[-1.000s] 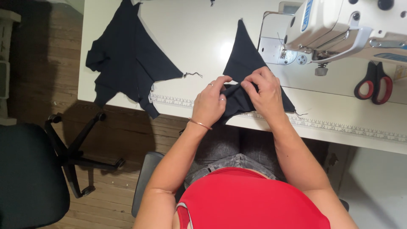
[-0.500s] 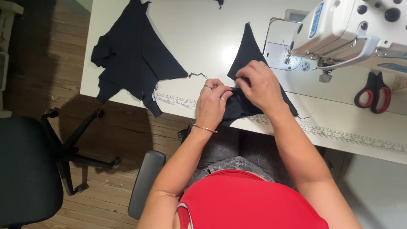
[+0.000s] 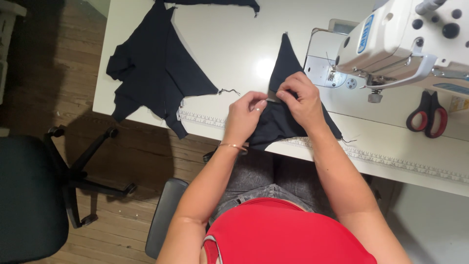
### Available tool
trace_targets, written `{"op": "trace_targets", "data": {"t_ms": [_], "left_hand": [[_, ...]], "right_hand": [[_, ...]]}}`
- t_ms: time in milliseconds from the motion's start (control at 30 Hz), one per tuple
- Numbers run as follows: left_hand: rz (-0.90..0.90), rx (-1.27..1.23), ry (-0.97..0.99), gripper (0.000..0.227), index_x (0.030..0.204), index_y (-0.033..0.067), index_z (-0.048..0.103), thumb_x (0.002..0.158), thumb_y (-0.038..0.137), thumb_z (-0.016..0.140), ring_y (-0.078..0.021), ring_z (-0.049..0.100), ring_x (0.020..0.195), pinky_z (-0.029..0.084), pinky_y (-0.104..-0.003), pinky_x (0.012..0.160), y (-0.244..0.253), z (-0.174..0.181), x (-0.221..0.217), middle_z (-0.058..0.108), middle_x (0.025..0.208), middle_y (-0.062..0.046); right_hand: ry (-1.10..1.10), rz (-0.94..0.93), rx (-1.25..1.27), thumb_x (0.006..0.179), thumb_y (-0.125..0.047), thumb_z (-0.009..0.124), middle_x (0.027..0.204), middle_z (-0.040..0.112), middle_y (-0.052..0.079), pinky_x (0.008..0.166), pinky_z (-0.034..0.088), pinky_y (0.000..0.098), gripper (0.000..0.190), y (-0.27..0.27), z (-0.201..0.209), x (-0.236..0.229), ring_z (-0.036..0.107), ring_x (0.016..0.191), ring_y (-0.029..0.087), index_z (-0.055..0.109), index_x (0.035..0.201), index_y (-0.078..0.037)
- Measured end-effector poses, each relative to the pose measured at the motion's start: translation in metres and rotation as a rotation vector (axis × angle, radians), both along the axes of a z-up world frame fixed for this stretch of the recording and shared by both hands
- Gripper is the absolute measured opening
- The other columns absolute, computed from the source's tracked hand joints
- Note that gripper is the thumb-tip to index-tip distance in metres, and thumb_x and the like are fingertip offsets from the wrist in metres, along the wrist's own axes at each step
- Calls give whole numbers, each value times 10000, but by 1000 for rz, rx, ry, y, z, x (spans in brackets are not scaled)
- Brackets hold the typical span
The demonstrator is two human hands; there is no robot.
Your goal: Arranging and trimming black fabric pieces on a sewing table using scissors
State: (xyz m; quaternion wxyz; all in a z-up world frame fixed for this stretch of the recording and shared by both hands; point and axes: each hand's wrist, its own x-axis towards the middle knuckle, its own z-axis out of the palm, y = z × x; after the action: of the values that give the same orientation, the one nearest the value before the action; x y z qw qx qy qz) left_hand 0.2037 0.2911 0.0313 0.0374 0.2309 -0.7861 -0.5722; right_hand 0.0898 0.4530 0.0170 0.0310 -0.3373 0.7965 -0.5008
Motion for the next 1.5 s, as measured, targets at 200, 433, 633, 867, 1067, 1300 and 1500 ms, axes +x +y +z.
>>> {"op": "trace_targets", "data": {"t_ms": [200, 433, 633, 867, 1067, 1300, 1500], "left_hand": [[-55, -31, -214, 166, 971, 239, 735, 913, 379, 667, -222, 772, 819, 582, -352, 802, 5, 4, -35, 770, 735, 63], [-50, -14, -138, 121, 872, 181, 715, 917, 259, 635, -154, 698, 538, 559, -291, 648, 4, -8, -45, 717, 612, 52], [-123, 17, -11, 107, 911, 179, 755, 931, 191, 650, -163, 696, 541, 562, -295, 630, -1, -21, -43, 719, 636, 14], [-86, -198, -64, 166, 1044, 127, 762, 941, 190, 649, -416, 732, 874, 575, -522, 788, -9, 5, -33, 749, 809, -144], [-285, -395, 211, 435, 1258, 166, 639, 842, 43, 627, -356, 648, 1033, 540, -481, 925, -8, 8, 6, 649, 1137, -92], [-279, -522, 319, 102, 1034, 204, 687, 934, 181, 690, -313, 630, 983, 539, -450, 881, 3, -17, -9, 588, 1029, -20], [-335, -461, 197, 391, 1208, 232, 655, 836, 118, 692, -311, 612, 1070, 509, -465, 944, -5, -8, -8, 606, 1117, -14]], "right_hand": [[-9, -9, -10, 991, -197, 741, 898, 605, 35, 804, 520, 366, 141, 0, 1, 0, 628, 824, 253, 697, 867, -148], [25, -2, 39, 1002, -187, 722, 883, 600, 43, 802, 523, 402, 152, 0, 3, 0, 631, 853, 287, 669, 869, -135], [-10, -21, -26, 962, -152, 767, 882, 654, 37, 768, 551, 368, 62, -1, 5, -3, 664, 803, 248, 727, 921, -129], [-136, -230, -180, 1023, -90, 650, 853, 627, 82, 749, 512, 340, 48, 13, -6, -12, 589, 784, 167, 689, 1018, -62], [-170, -270, -204, 1007, -93, 697, 740, 617, 62, 643, 495, 296, 38, 15, -2, -13, 556, 686, 129, 700, 986, -62], [-201, -240, -248, 1006, -61, 683, 726, 608, 73, 606, 491, 272, 32, 16, -8, -14, 557, 640, 124, 679, 999, -30], [-249, -248, -289, 991, -47, 685, 714, 608, 55, 599, 486, 247, 10, 17, -14, -15, 551, 640, 101, 686, 996, -38]]}}
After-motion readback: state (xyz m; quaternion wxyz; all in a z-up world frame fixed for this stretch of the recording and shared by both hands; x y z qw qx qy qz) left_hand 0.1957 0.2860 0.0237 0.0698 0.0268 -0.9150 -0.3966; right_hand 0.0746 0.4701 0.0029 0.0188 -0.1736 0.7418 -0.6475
